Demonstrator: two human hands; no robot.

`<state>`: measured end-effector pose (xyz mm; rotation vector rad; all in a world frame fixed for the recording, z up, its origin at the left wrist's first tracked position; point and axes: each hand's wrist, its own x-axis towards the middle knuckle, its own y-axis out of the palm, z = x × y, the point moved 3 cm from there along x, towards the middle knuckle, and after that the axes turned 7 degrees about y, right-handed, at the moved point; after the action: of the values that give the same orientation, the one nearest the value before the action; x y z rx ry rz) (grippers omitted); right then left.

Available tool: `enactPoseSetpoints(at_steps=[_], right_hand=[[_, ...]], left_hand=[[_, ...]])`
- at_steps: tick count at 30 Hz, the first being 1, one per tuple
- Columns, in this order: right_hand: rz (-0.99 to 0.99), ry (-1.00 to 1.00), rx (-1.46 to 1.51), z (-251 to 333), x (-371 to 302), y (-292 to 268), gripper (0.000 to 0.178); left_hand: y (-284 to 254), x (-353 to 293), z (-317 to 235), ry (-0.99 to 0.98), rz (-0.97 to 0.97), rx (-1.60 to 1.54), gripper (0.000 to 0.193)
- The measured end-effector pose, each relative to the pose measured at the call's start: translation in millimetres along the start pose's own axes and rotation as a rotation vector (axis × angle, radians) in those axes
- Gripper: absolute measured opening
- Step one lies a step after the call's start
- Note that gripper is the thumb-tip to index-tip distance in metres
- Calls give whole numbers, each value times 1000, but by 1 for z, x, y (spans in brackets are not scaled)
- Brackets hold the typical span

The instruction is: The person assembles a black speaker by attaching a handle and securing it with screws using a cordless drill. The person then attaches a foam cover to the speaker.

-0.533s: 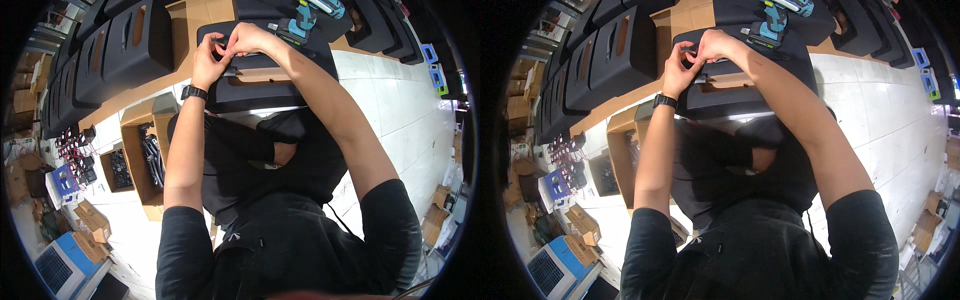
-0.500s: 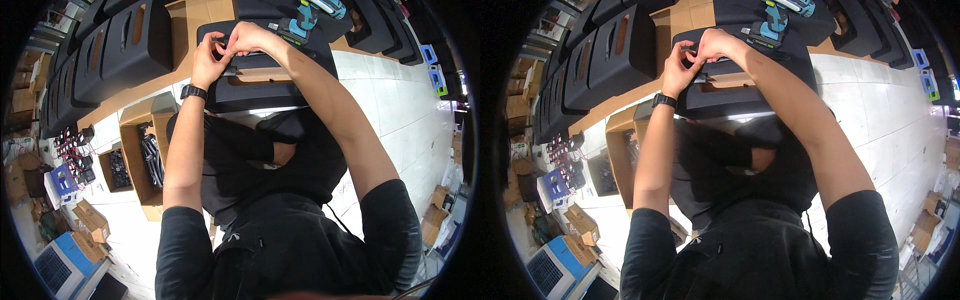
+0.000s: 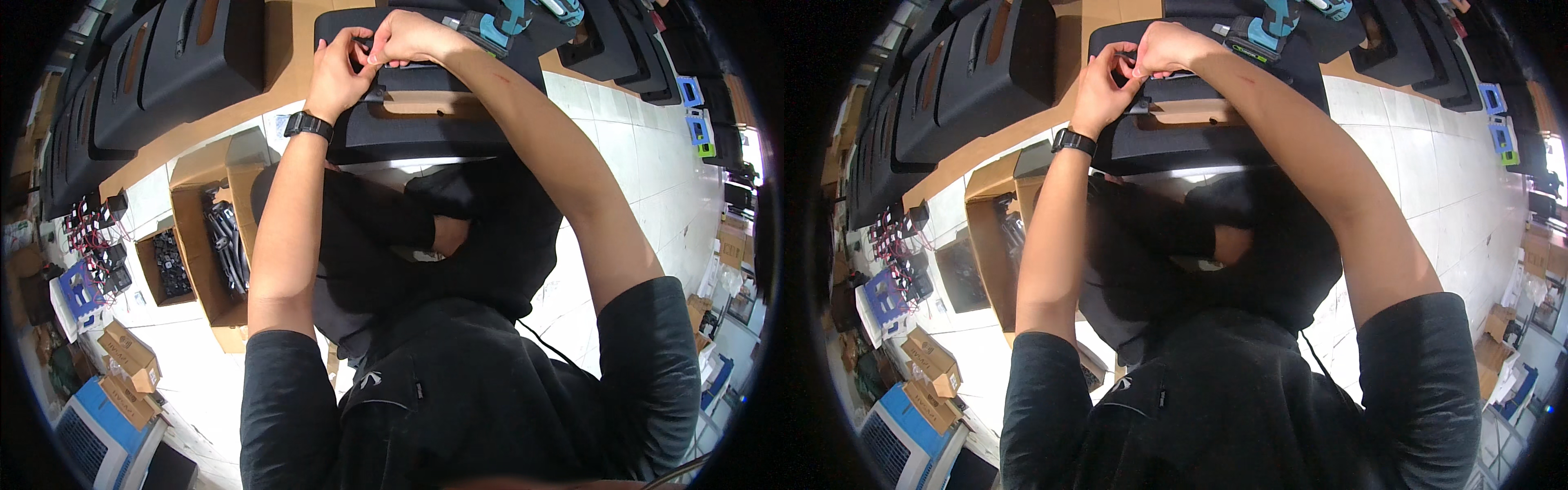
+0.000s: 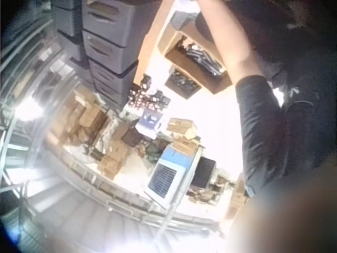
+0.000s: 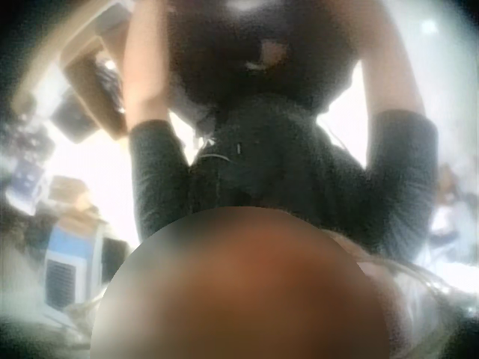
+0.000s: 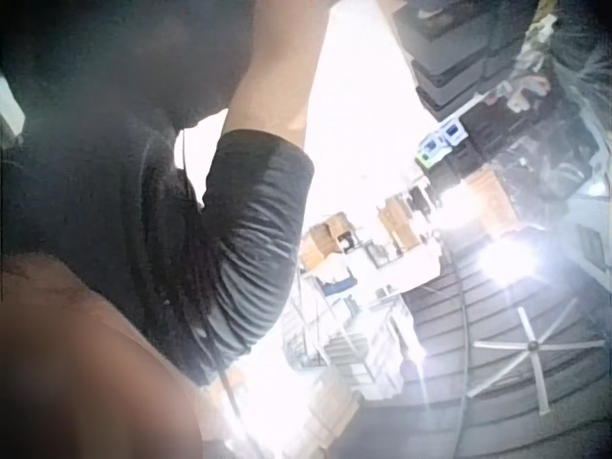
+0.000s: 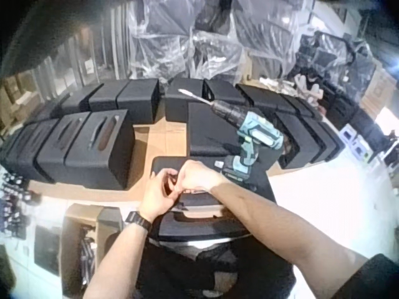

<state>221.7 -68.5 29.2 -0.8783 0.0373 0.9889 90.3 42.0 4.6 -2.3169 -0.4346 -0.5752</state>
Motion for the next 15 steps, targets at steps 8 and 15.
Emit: enactPoseSetpoints(at_steps=[8,15], right_hand=[[87,-83,-239,15,-7,-10,40],[-103,-112,-471,33,-15,-20,19]], left_hand=[[9,0,15,-8,-77,-173,27],[-1,-6,1,145,-344,40,27]])
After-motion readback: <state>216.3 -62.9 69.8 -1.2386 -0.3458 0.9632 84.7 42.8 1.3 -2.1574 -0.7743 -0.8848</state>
